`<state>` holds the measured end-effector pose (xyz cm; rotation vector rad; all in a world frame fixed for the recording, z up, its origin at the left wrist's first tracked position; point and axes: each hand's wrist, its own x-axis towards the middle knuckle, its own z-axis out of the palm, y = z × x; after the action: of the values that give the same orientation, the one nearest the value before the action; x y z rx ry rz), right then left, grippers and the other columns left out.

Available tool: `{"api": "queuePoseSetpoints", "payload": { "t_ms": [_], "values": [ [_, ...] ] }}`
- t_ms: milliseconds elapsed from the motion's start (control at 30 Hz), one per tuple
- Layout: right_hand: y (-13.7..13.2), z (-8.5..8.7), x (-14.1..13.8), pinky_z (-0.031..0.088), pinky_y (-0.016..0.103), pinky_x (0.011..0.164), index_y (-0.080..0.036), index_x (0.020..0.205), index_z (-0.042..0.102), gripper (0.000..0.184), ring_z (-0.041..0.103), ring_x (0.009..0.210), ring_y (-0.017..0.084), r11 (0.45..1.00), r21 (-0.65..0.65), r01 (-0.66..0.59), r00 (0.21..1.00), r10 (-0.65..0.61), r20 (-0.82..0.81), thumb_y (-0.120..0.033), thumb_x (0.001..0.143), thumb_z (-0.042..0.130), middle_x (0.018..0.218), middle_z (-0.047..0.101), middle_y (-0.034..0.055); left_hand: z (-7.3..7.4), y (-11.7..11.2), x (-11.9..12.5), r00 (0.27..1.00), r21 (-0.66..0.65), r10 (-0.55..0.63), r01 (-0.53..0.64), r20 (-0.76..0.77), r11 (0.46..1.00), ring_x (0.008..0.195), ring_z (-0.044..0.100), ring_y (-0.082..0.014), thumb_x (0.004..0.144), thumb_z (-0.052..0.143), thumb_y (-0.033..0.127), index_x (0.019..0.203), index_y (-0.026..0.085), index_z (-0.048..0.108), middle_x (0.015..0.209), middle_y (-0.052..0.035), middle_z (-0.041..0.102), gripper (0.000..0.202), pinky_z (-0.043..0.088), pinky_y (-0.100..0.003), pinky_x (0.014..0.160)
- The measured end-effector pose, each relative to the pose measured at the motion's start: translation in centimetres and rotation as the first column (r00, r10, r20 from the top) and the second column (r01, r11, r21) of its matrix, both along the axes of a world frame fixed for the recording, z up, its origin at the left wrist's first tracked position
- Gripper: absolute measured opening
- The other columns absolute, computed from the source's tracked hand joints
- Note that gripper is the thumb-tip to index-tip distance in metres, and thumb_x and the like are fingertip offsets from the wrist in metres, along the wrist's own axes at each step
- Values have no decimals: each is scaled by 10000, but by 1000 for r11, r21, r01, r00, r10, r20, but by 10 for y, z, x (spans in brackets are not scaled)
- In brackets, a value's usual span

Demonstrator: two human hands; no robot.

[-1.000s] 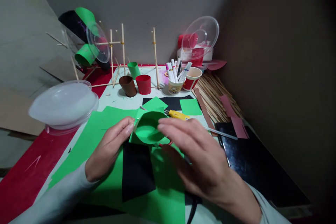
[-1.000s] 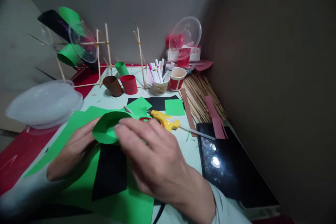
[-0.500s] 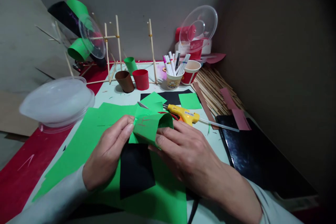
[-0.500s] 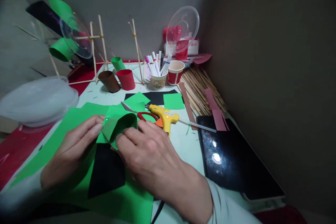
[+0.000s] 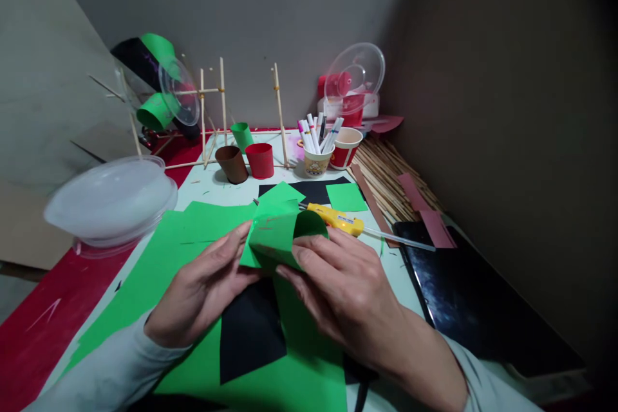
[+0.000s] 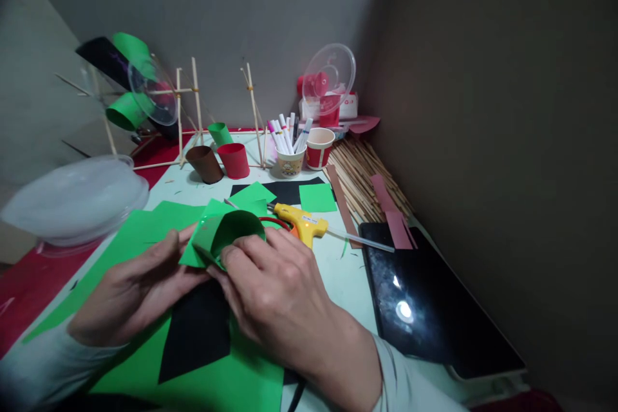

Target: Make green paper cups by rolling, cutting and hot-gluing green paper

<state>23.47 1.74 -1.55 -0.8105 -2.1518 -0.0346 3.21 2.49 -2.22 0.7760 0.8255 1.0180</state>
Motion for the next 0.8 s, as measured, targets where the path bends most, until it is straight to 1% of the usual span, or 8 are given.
{"api": "queuePoseSetpoints", "payload": {
  "t_ms": [100,267,333,467,533,600,700,800],
  "values": [
    [0,-1,-2,424,315,633,-100,875,724,231,550,683,167,999,-27,-31,999,30,-45,-171,1034,572,826,738,78,-2,-3,3,987,3,-71,71,142,997,1206,684,-268,990,621,373,1213,222,760,1220,-86,765,303,614,-323,978],
    [-2,-5,-7,422,308,628,-105,858,714,245,549,666,161,999,-7,-53,996,53,-74,-168,1036,558,808,730,78,-5,-6,6,984,-2,-55,56,168,998,1242,676,-259,985,646,364,1152,281,799,1184,-43,793,242,563,-363,1089],
    [-2,-7,-8,420,312,637,-107,851,713,259,545,669,163,999,-3,-44,997,44,-59,-167,1038,545,815,732,81,-6,-7,6,987,-3,-32,33,159,999,1173,706,-236,972,668,365,1084,281,818,1114,-29,806,205,586,-313,1036],
    [-3,-11,-11,399,321,633,-119,840,716,293,521,654,168,999,15,-33,999,33,-25,-171,1048,517,798,726,71,-6,-7,7,988,-10,-1,2,155,1000,914,740,-150,921,743,335,940,275,833,901,12,800,110,606,-150,797],
    [-3,-12,-10,398,319,635,-126,841,713,292,528,663,171,999,22,-28,999,28,-16,-190,1052,521,803,725,68,-7,-7,8,990,-11,5,-3,138,1000,881,729,-144,909,757,337,934,277,831,896,17,795,98,604,-146,769],
    [-2,-12,-8,399,315,641,-139,842,708,300,541,673,170,999,37,-3,1000,3,5,-214,1061,516,798,719,57,-7,-7,10,996,-4,11,-11,93,1000,943,722,-173,897,766,367,930,275,825,961,5,799,114,615,-194,830],
    [0,-10,-5,375,318,638,-158,850,699,309,539,673,172,994,83,70,996,-74,47,-223,1071,492,774,704,39,-5,-7,10,999,-4,53,-53,-5,999,1049,704,-209,904,743,448,1042,309,803,1017,-2,793,204,602,-257,927],
    [2,-10,-4,324,333,629,-164,839,678,302,517,676,182,981,134,139,986,-149,69,-203,1069,487,758,681,42,1,-8,9,986,29,128,-126,-107,992,1145,679,-217,913,701,529,1295,363,696,1074,3,780,416,567,-266,971]
  ]
}}
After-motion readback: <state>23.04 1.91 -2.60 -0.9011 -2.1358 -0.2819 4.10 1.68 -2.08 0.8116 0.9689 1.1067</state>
